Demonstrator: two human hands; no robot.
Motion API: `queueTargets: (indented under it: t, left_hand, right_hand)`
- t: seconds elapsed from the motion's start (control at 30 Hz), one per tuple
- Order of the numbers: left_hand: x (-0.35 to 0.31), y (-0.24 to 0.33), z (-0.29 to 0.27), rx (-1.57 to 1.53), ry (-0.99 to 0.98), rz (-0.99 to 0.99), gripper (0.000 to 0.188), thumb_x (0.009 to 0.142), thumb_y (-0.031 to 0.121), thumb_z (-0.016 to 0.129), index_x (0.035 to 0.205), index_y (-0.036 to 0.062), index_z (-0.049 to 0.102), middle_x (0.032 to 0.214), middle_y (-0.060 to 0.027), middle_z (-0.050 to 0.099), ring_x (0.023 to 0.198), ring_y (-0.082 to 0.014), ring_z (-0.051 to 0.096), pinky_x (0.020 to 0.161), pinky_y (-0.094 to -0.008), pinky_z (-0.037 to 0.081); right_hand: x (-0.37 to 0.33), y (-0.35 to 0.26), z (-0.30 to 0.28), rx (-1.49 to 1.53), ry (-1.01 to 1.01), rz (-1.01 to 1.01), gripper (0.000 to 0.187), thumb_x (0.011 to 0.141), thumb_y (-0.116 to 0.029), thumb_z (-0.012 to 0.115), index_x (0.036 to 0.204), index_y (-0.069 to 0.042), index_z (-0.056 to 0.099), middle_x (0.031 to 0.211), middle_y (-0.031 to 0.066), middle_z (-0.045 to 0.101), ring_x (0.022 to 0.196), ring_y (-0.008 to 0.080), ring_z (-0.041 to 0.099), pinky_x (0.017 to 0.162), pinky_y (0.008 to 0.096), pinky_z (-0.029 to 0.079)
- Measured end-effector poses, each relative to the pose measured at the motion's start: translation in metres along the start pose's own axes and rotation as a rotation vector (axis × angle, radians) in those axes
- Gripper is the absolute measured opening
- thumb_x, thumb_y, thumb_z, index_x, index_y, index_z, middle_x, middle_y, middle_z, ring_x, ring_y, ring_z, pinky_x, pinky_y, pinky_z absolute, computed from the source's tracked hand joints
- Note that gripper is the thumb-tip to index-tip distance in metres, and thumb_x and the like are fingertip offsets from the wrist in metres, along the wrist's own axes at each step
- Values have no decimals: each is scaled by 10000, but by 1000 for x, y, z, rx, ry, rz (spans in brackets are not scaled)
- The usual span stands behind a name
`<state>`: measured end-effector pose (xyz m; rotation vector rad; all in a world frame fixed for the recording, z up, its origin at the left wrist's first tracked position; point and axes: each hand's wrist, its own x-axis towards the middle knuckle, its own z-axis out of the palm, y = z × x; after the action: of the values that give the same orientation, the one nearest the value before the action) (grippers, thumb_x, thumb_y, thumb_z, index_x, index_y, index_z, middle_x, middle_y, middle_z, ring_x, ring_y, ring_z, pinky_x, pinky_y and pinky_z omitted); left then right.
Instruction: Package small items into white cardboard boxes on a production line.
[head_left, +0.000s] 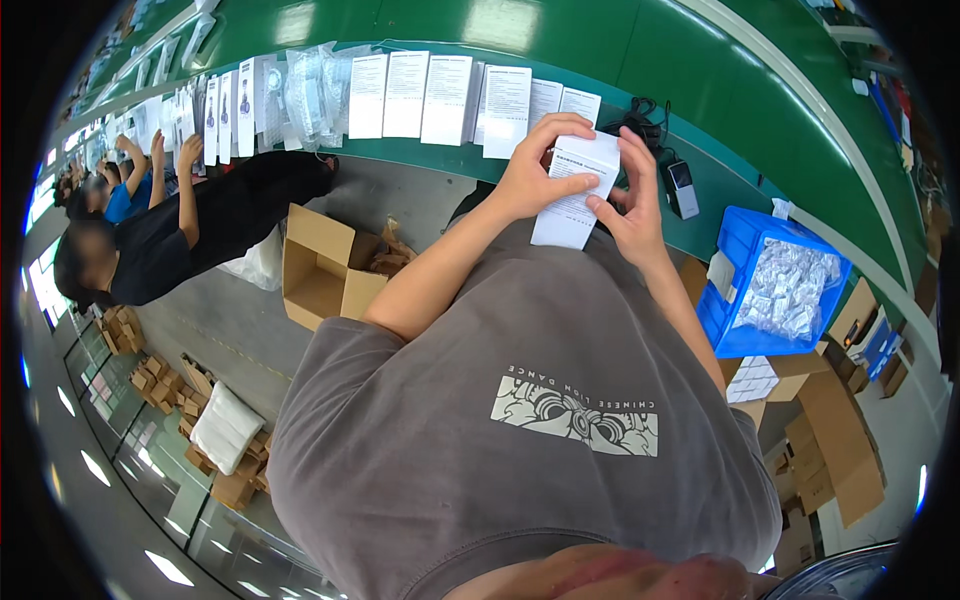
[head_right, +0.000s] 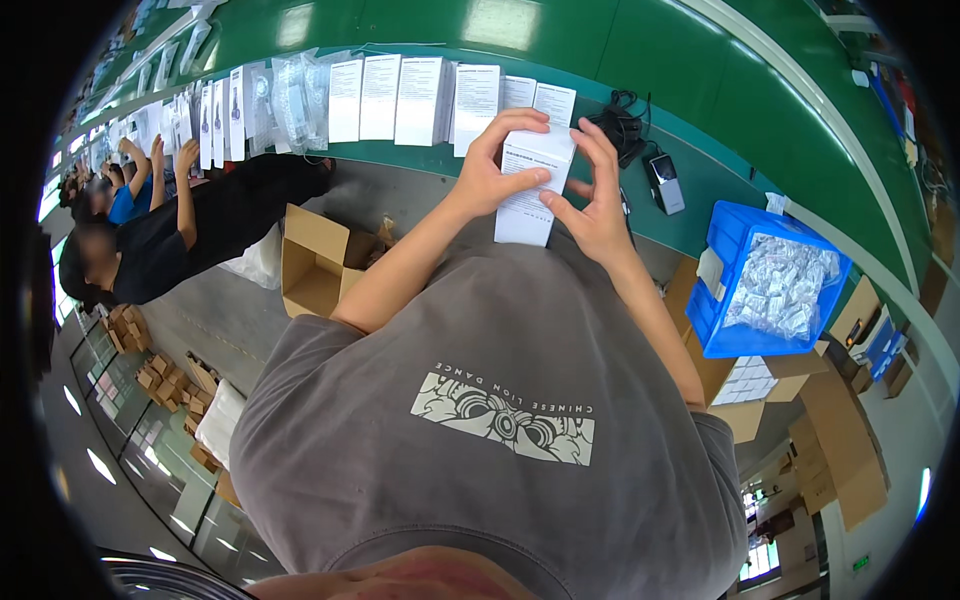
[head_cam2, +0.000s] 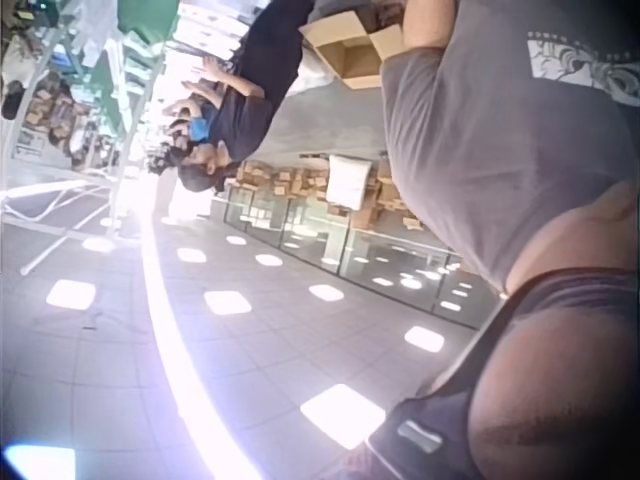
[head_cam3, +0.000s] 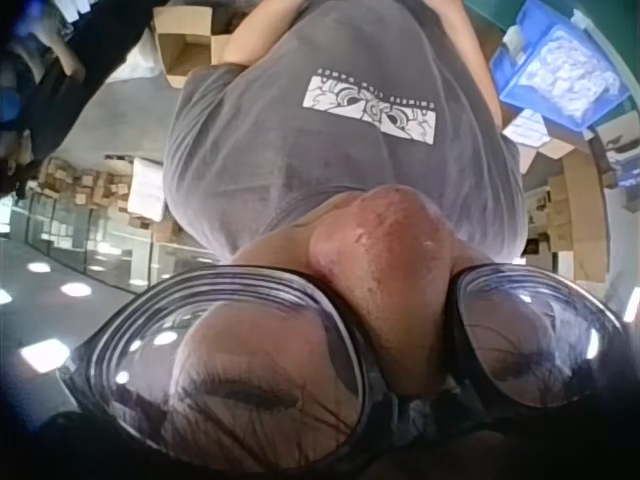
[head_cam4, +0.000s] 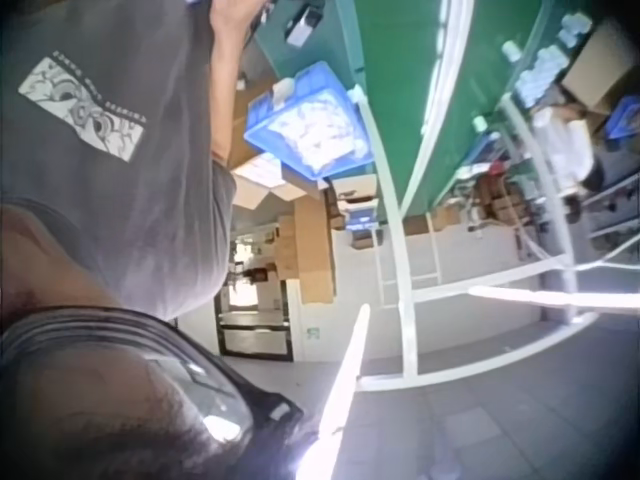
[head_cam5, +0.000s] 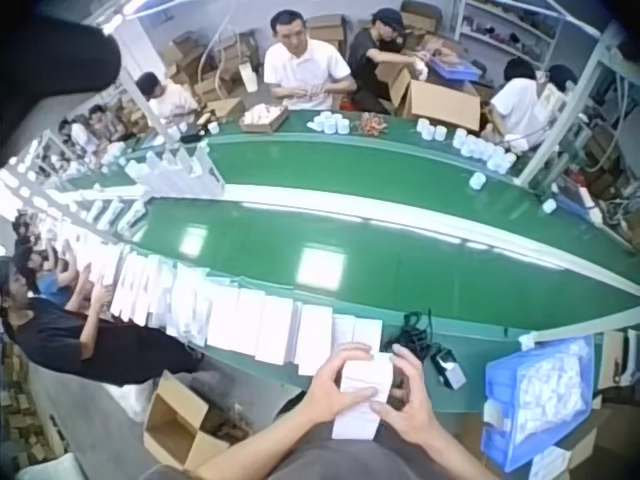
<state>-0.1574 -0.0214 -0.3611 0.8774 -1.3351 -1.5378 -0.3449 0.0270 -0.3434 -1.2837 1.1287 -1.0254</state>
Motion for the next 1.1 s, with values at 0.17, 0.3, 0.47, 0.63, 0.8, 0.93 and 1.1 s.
queueTargets:
  t: [0.17,0.3,0.47,0.63,0.8,0.93,1.1]
  left_hand:
    - [-11,-8,-2,-21,-29,-1,469,752,110,834,1167,54,623,1286,-111,537,1212,-219,525,1018,-344,426]
    - [-17,-9,-5,-18,-49,-14,445,753,108,843,1140,56,630,1262,-107,541,1194,-208,529,997,-330,437]
    - [-10,17,-6,-112,-105,-77,421,761,105,844,1124,52,636,1228,-109,559,1187,-201,530,983,-331,439]
    - [-6,4,-13,-10,-197,9,426,799,143,825,1167,60,627,1240,-118,567,1188,-194,534,966,-328,451]
    - [10,-18,-27,334,-21,-123,414,831,190,762,1197,53,625,1269,-144,592,1209,-290,542,1040,-401,400]
    - [7,-28,-37,1055,334,146,449,817,204,743,1223,62,612,1323,-158,564,1209,-331,522,1030,-454,379]
    - [-5,-72,-50,1363,383,-97,497,795,177,708,1266,74,587,1384,-151,525,1218,-325,488,1018,-482,346]
  right_hand:
    - [2,-5,-1,-207,13,-224,474,830,-31,758,1262,-47,563,1330,134,560,1333,280,466,1050,403,451]
    - [-3,4,7,108,14,-117,359,831,-23,756,1163,-44,620,1279,133,604,1346,277,451,1080,429,406]
    - [-10,-9,24,275,134,-50,394,833,26,734,1199,-39,603,1312,118,574,1352,259,440,1083,418,403]
    - [-15,3,31,249,269,31,372,884,-12,696,1243,-31,600,1334,98,544,1316,218,461,1019,362,448]
    - [27,65,6,122,278,405,357,1013,-145,544,1342,-7,565,1184,105,646,1162,174,573,1014,296,431]
    - [79,123,6,128,391,347,349,1038,-209,508,1322,-32,606,1265,134,622,1041,192,606,882,266,474]
    - [125,152,62,-317,389,213,381,1045,-206,478,1352,-1,576,1237,173,651,1034,228,626,905,301,481]
